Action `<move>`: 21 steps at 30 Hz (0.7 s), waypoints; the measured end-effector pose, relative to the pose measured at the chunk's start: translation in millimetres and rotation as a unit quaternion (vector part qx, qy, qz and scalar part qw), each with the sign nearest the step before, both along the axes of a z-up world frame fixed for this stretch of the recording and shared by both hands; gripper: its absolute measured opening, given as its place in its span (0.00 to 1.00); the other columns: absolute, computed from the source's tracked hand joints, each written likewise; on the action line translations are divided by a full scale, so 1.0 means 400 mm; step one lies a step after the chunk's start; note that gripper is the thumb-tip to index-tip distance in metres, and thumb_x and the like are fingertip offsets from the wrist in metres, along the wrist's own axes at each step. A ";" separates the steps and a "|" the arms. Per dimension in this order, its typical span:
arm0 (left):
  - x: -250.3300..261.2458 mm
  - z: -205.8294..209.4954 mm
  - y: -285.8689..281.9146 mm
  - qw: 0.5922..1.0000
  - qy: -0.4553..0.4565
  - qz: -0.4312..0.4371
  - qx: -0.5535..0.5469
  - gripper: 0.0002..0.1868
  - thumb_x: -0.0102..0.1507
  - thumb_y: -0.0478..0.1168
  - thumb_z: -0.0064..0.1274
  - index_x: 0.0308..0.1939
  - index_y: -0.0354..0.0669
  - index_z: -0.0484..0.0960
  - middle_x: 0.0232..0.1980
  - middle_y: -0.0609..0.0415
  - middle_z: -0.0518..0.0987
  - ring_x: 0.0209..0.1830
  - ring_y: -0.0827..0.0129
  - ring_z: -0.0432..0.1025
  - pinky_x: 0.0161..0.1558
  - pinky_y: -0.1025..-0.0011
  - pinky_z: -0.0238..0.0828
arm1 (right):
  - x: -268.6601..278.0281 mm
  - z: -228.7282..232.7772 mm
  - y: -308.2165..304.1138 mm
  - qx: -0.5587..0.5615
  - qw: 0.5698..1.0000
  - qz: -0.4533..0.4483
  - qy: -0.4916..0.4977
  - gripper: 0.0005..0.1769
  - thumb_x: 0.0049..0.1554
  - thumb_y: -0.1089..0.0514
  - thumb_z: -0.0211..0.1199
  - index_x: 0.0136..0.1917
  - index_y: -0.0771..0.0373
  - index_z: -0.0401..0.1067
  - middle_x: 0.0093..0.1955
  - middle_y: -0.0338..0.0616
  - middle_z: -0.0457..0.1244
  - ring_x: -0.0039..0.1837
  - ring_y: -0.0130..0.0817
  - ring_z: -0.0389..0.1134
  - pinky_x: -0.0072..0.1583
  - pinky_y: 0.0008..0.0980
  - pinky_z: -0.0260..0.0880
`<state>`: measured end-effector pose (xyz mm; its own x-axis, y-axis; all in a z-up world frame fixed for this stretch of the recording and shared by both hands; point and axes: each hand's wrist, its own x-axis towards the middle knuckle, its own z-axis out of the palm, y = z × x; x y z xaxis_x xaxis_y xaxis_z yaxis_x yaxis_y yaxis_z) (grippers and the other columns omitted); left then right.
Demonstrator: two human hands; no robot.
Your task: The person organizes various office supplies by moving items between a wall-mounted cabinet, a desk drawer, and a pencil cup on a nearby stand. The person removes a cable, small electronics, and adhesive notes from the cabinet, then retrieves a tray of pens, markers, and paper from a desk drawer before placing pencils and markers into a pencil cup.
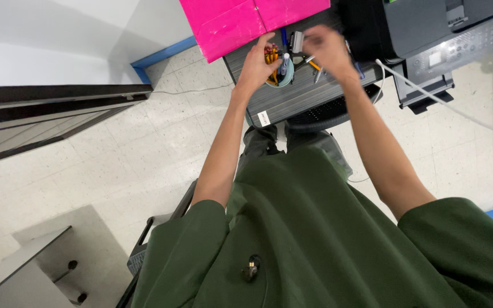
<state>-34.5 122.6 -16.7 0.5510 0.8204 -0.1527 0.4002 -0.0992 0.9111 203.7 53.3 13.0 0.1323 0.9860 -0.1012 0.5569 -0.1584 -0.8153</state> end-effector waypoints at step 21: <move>-0.036 0.062 -0.117 0.948 -0.130 0.278 -0.090 0.20 0.71 0.43 0.47 0.61 0.30 0.70 0.52 0.45 0.79 0.44 0.65 0.77 0.43 0.70 0.79 | -0.027 0.067 -0.028 0.021 0.975 -0.223 0.012 0.15 0.67 0.56 0.66 0.44 0.70 0.74 0.34 0.41 0.67 0.33 0.26 0.65 0.34 0.27 0.62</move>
<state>-48.9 75.9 8.1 0.0801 0.9687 -0.2350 0.1042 0.2263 0.9685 192.9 42.1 39.7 0.5463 0.8346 -0.0705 0.4212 -0.3465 -0.8381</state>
